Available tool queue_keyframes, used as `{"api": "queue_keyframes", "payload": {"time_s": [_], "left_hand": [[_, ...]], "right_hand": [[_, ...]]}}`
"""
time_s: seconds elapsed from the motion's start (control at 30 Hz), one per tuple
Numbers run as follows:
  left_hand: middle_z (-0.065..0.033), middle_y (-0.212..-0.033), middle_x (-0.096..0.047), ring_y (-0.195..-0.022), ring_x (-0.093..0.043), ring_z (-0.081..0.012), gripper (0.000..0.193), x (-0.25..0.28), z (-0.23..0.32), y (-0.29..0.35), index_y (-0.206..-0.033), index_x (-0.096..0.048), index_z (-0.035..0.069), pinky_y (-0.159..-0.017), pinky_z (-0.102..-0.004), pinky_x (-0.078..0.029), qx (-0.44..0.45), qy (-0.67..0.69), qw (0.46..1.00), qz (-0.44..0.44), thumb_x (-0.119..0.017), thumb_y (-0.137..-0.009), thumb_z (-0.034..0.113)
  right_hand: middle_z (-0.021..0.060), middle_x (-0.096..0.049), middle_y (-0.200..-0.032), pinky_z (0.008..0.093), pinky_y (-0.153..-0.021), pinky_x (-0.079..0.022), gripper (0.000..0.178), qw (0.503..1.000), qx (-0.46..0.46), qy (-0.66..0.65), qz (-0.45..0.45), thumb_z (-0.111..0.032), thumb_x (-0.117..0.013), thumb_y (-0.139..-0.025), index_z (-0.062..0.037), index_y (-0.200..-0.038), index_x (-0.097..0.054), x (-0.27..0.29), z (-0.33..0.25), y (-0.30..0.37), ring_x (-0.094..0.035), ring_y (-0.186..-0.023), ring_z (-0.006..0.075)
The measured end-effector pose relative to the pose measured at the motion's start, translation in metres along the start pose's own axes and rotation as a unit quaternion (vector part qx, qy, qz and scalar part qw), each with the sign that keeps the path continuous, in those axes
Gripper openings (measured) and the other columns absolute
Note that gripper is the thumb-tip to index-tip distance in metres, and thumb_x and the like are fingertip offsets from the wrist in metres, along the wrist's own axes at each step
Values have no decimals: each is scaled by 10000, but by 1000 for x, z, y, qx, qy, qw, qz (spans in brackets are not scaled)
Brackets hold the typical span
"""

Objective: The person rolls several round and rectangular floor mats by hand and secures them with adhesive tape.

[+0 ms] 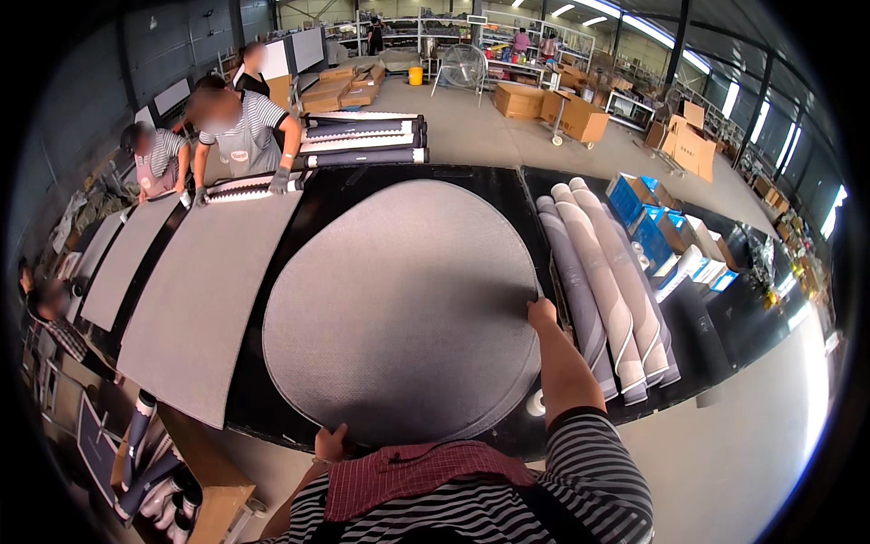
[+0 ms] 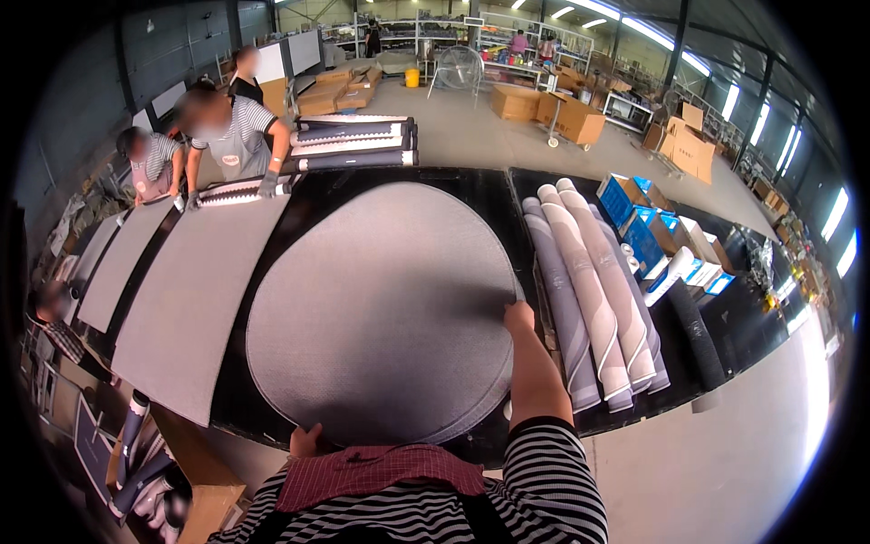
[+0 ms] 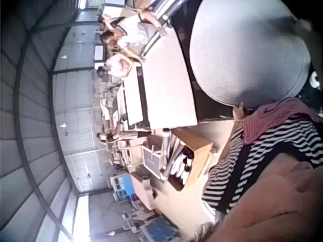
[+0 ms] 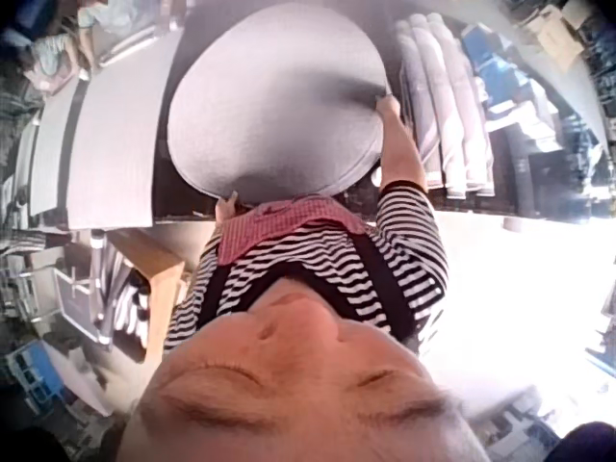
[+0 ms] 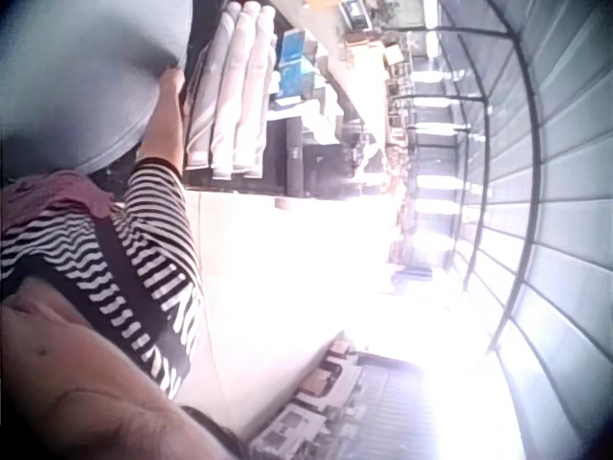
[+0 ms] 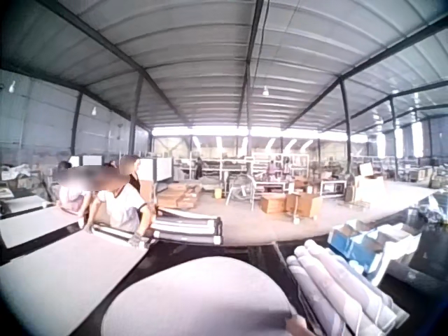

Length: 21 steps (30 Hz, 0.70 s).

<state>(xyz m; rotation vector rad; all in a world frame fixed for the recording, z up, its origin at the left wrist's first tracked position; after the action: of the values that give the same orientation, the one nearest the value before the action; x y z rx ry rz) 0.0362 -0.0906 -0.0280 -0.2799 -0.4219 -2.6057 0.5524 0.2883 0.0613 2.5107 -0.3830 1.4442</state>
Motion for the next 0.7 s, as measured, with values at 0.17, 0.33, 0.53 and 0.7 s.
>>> {"api": "queue_keyframes", "payload": {"time_s": [0.17, 0.33, 0.53, 0.7], "left_hand": [[-278, -829, -692, -828, -707, -388, 550, 21, 3, -9, -864, -687, -91, -716, -472, -544, 27, -219, 971, -85, -630, -904, 454], [-152, -753, -704, -740, -695, -357, 560, 19, 96, 28, -751, -708, 75, -649, -461, -539, -66, -502, 858, -83, -599, -881, 609], [-109, -715, -683, -696, -683, -315, 501, 23, 99, 26, -780, -687, 101, -628, -426, -535, -174, -536, 806, -178, -657, -834, 598], [-64, -952, -645, -956, -644, -316, 400, 5, 108, 23, -1017, -629, 135, -774, -416, -524, -445, -501, 724, -162, -748, -775, 430]], "right_hand": [[233, -687, -1124, 443, -920, -527, 450, 998, -50, -9, -30, -378, -696, -875, 23, -1078, -697, -20, 27, -18, -655, -1082, 386], [257, -693, -1071, 442, -846, -555, 476, 997, -53, -49, -29, -384, -712, -855, 58, -1030, -687, -20, 36, -4, -676, -1020, 393], [314, -655, -1124, 447, -959, -518, 604, 997, -41, -28, -60, -301, -685, -724, 109, -1149, -559, -24, 39, 56, -642, -1086, 429], [325, -644, -1111, 464, -944, -510, 711, 994, -28, -92, -50, -327, -691, -750, 127, -1251, -473, -25, 40, 151, -632, -1075, 453]]}}
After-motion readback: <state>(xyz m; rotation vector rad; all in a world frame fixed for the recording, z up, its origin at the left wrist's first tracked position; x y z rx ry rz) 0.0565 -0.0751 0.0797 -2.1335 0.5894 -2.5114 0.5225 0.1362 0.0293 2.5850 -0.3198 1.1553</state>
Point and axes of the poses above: each hand's wrist, its own y-axis away from the middle knuckle, its own x-axis out of the back of the hand, z = x × y, the point moved 2 cm from there along -y, towards the middle knuckle
